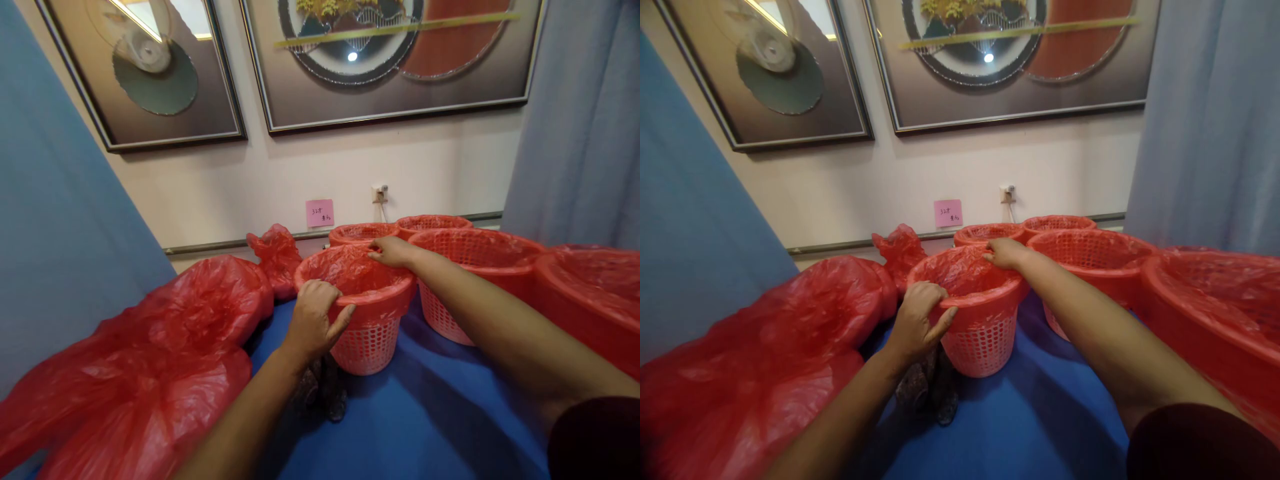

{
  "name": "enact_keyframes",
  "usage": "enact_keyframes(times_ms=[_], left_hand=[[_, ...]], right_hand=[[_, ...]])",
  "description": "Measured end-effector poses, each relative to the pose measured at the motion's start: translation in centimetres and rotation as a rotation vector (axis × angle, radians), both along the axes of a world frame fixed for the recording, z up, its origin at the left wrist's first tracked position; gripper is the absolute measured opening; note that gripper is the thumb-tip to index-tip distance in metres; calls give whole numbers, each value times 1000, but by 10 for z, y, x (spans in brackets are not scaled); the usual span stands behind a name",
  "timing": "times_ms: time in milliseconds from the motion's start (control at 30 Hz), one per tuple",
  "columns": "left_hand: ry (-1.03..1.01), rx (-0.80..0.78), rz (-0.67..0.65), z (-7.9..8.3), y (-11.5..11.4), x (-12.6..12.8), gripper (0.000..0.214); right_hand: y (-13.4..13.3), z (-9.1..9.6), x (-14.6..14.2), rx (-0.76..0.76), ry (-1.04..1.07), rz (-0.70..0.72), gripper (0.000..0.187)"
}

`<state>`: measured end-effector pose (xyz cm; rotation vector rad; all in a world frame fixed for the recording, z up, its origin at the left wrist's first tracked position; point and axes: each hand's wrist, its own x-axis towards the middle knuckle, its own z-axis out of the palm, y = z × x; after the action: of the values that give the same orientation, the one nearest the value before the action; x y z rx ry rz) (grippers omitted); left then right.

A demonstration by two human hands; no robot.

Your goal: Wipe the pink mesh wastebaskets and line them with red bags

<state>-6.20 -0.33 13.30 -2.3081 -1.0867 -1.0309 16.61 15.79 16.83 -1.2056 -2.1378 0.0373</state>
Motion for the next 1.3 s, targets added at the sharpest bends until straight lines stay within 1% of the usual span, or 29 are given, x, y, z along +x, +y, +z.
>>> enact_keyframes(times_ms=[67, 100, 133, 200, 233, 300, 367, 433, 533, 600, 667, 733, 767, 833, 867, 967, 1033, 1133, 1300], left_hand=[[-33, 32, -22, -6, 2, -1, 24], [-49, 61, -24, -10, 3, -1, 26], [-61, 97, -17, -15, 5, -2, 32], [-77, 171, 23, -26, 10, -4, 47], [-87, 197, 49, -32, 12, -5, 51], [-116, 222, 88, -42, 14, -6, 57], [-143, 224, 104, -49, 13, -7, 63], [-165, 218, 109, -51, 9, -6, 72], [-190, 232, 112, -44, -1, -5, 83], [-152, 259, 107, -34, -6, -3, 82], [-45, 238, 103, -21, -7, -1, 71], [72, 157, 88, -10, -4, -1, 49], [106, 111, 74, -5, -2, -2, 35], [110, 51, 41, 1, 2, -3, 12], [90, 41, 32, 3, 3, -3, 7], [41, 49, 34, 3, 8, 1, 11], [41, 56, 35, 2, 11, 6, 10], [48, 55, 32, 2, 17, 12, 5], [29, 42, 52, 1, 27, 18, 9]], right_hand=[[-19, -5, 10, 30, 49, -7, 30], [-31, -12, 14, 82, 117, -12, 35], [-44, -23, 16, 145, 191, -24, 41], [-68, -52, 17, 353, 441, -35, 45], [-79, -68, 16, 410, 509, -44, 46], [-94, -98, 11, 422, 578, -50, 51], [-101, -122, 6, 374, 638, -70, 56], [-102, -141, 0, 294, 717, -78, 62], [-102, -172, -6, 155, 831, -66, 63], [-102, -197, -10, 80, 886, -72, 58], [-103, -223, -12, -30, 914, -84, 51], [-103, -244, -13, -163, 918, -94, 47], [-102, -251, -13, -217, 915, -99, 45], [-100, -258, -11, -275, 906, -108, 42], [-99, -259, -10, -284, 905, -114, 40], [-97, -256, -7, -311, 899, -128, 35], [-97, -253, -6, -322, 895, -136, 33], [-97, -251, -4, -333, 892, -151, 34], [-96, -248, 1, -345, 895, -189, 37]])
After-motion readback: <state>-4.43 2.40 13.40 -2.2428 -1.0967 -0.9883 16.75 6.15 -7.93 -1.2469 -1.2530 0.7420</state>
